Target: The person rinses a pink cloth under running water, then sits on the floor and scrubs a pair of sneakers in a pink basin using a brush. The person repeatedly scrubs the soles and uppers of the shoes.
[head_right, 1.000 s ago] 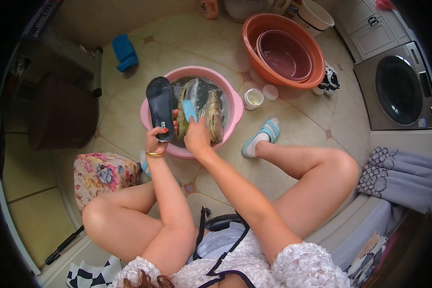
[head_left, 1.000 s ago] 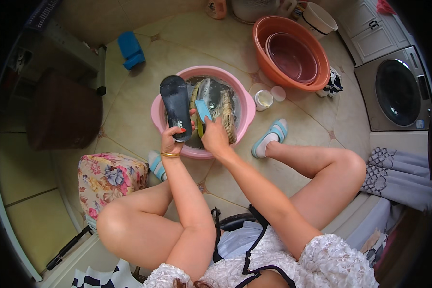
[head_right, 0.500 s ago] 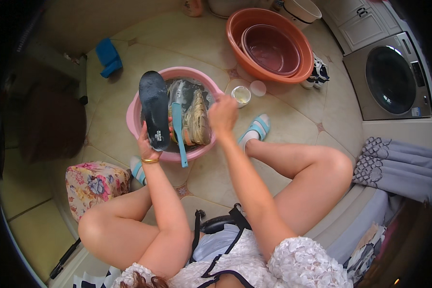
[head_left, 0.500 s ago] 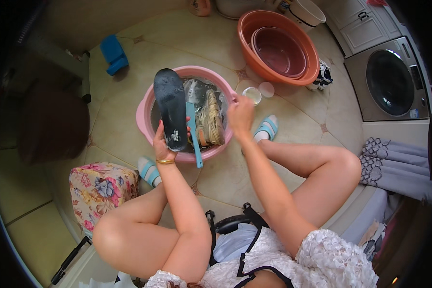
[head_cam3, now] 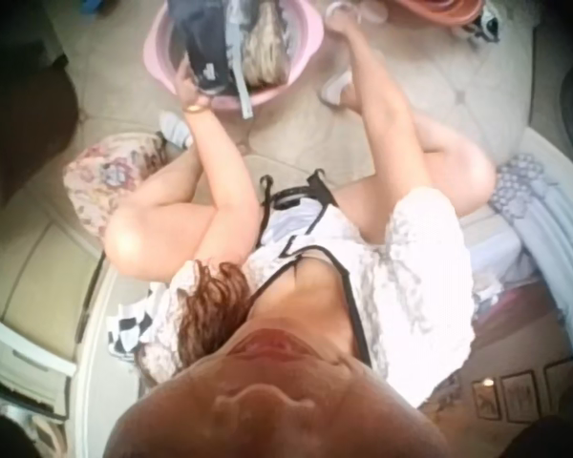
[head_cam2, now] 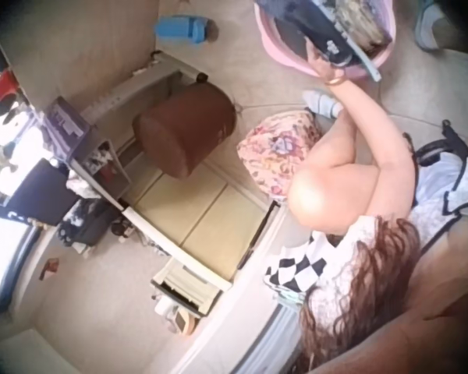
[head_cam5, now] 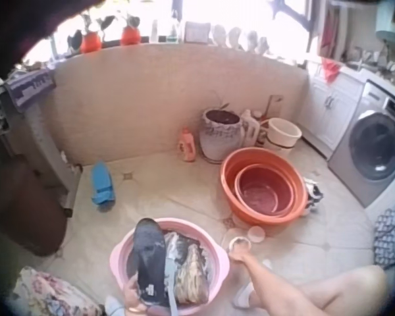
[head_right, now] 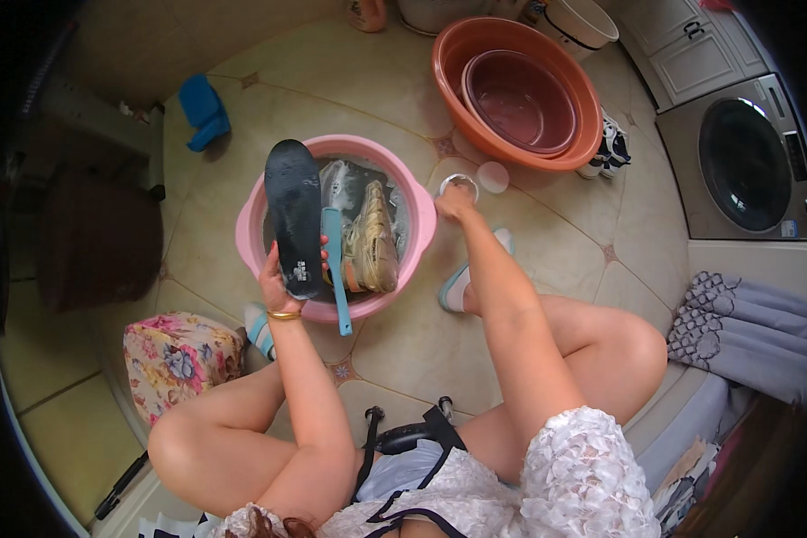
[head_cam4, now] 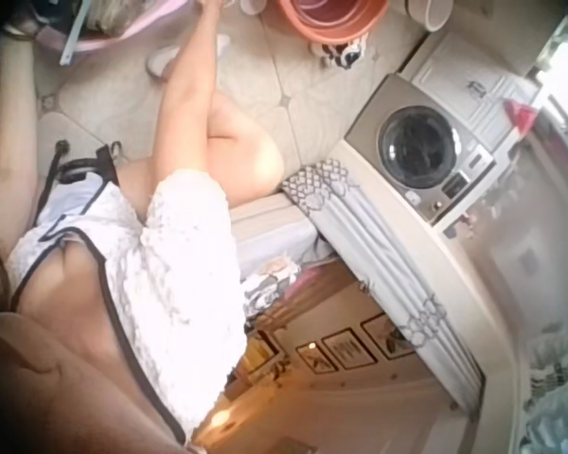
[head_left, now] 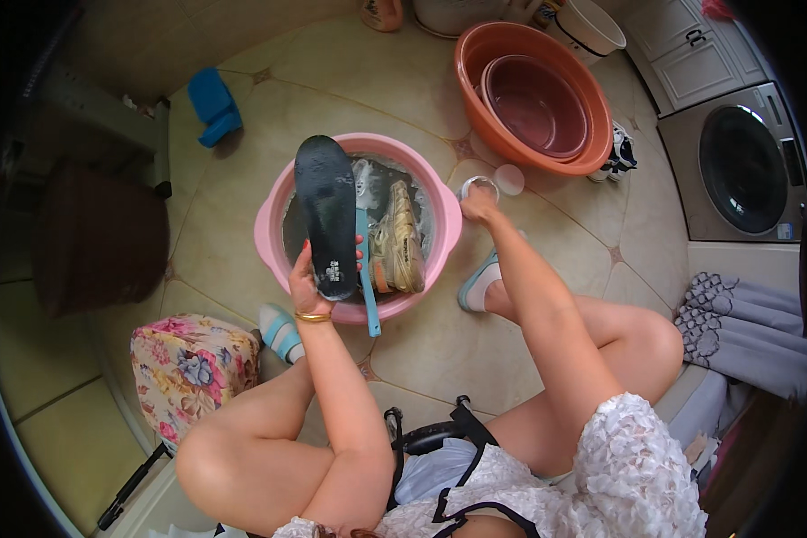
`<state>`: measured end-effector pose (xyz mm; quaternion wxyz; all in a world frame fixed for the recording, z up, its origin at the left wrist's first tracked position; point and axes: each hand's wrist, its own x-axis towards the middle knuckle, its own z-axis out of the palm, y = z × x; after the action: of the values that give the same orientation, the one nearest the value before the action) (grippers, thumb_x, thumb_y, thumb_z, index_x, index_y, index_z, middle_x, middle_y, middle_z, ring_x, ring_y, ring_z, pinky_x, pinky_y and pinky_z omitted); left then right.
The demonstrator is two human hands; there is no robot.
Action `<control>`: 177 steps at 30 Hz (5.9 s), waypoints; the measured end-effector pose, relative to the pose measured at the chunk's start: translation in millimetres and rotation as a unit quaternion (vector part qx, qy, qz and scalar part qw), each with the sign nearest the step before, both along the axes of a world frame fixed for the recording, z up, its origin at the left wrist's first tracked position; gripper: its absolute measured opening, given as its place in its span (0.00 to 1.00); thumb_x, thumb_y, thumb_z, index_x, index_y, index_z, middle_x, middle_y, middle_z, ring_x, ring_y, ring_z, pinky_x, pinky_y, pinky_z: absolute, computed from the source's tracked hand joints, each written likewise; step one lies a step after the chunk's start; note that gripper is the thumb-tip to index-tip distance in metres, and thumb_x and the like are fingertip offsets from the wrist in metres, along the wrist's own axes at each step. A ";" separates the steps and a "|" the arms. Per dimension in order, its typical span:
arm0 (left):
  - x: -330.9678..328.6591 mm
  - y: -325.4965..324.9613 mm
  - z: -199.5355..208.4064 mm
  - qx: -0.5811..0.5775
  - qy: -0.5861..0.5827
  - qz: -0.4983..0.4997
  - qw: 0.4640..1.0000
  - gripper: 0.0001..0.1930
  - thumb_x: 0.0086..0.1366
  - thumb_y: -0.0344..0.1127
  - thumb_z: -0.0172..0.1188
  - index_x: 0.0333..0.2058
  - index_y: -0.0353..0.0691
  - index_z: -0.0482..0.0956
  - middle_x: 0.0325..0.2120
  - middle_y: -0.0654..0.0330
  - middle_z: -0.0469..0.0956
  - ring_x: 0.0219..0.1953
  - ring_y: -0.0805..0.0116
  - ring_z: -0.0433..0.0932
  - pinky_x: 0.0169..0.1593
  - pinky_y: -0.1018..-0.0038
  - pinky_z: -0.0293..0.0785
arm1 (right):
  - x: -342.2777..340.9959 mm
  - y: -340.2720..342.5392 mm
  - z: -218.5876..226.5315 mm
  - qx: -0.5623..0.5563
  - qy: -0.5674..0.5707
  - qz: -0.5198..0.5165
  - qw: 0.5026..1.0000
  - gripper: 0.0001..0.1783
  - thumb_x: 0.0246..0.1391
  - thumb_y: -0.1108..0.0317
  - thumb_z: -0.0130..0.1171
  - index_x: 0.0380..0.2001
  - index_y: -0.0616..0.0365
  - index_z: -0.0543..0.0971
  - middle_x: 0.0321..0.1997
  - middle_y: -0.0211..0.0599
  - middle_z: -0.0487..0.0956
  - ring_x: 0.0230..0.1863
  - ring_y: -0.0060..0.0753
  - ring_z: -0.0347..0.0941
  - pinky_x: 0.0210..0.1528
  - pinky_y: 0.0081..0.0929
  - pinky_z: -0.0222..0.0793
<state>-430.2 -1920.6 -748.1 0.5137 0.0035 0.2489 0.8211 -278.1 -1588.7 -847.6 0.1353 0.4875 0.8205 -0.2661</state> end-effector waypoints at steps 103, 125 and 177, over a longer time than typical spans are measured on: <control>-1.5 -13.3 4.6 0.090 -0.029 0.112 0.989 0.29 0.68 0.48 0.45 0.59 0.31 0.62 0.52 0.44 0.71 0.43 0.55 0.79 0.44 0.63 0.79 | -9.0 -250.0 194.4 0.147 0.221 0.142 0.954 0.16 0.49 0.72 0.52 0.42 0.58 0.78 0.40 0.50 0.78 0.34 0.51 0.77 0.38 0.46 0.73; 25.4 2.9 -40.9 0.079 -0.125 0.039 0.988 0.29 0.69 0.48 0.44 0.60 0.29 0.60 0.54 0.40 0.69 0.49 0.46 0.76 0.49 0.57 0.77 | -16.0 -257.5 181.4 0.075 0.221 0.014 0.972 0.22 0.59 0.65 0.49 0.57 0.52 0.72 0.32 0.52 0.76 0.33 0.55 0.76 0.36 0.48 0.71; 31.1 32.1 -76.1 0.002 -0.116 0.093 0.989 0.24 0.70 0.52 0.45 0.50 0.37 0.71 0.40 0.47 0.77 0.41 0.56 0.78 0.49 0.64 0.76 | 13.0 -299.3 186.8 0.120 0.087 0.141 0.979 0.27 0.48 0.73 0.49 0.55 0.50 0.74 0.30 0.53 0.75 0.28 0.54 0.77 0.31 0.49 0.72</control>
<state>-399.1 -1888.4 -824.3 0.4606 -0.1143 0.1853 0.8605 -265.0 -1888.0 -660.9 0.0401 0.3547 0.9157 -0.1848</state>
